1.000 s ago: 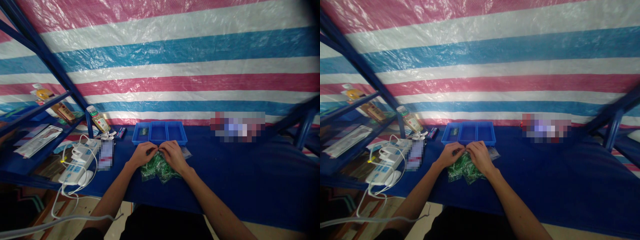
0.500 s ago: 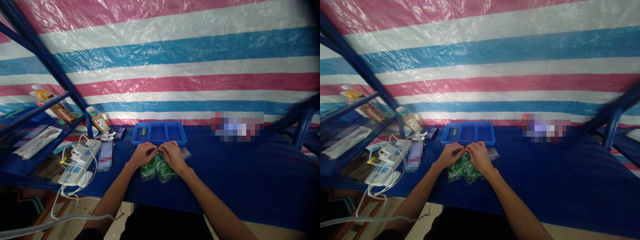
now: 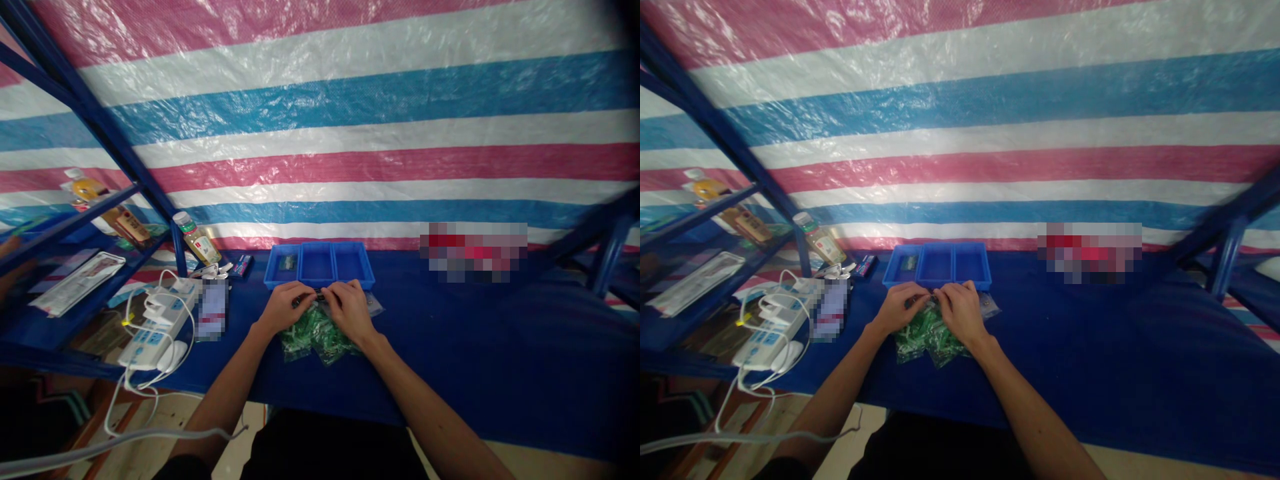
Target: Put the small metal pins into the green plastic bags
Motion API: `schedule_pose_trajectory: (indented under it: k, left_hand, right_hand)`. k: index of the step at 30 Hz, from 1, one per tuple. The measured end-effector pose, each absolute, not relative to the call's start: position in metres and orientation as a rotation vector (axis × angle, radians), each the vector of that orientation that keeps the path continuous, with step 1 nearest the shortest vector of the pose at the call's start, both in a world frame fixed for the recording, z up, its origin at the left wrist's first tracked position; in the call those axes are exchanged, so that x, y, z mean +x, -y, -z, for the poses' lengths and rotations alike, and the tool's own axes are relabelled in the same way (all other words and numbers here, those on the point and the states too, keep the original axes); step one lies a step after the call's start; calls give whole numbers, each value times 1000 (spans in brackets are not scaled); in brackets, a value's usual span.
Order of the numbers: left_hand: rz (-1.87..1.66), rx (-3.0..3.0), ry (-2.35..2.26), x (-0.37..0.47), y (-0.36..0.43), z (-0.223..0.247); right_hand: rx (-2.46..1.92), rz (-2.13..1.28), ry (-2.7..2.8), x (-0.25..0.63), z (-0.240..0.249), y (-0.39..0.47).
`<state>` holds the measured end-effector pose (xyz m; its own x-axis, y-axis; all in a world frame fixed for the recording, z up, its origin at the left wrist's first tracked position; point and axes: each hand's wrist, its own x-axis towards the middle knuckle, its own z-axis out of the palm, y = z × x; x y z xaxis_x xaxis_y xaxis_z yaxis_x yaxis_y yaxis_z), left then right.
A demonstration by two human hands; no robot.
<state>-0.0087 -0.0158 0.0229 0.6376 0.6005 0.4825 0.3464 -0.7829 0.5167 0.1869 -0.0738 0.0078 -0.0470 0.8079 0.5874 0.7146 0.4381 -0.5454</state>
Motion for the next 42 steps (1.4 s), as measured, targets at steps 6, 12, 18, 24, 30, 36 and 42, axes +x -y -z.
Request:
schedule_pose_trajectory:
  k: [6,12,18,24,30,36,42]
  left_hand:
    - [-959,2499,-789,-11,14,-24]
    - [-951,2511,-816,-14,12,-22]
    - [-960,2510,-886,-17,10,-22]
    - [-1016,2478,-938,-21,5,-21]
    - [-1022,2451,-958,-21,5,-19]
    - [-1000,2475,-926,-17,9,-20]
    - [-987,2489,-891,-15,11,-18]
  right_hand:
    - [-1259,-190,1783,190,-8,72]
    - [-1233,-209,1806,194,-7,70]
    - [-1251,-165,1770,201,-8,63]
    - [-1518,18,1627,215,-28,36]
    - [-1463,-243,1696,263,-28,50]
    - [-1532,-348,1908,305,-2,94]
    - [-1530,-281,2008,290,4,97]
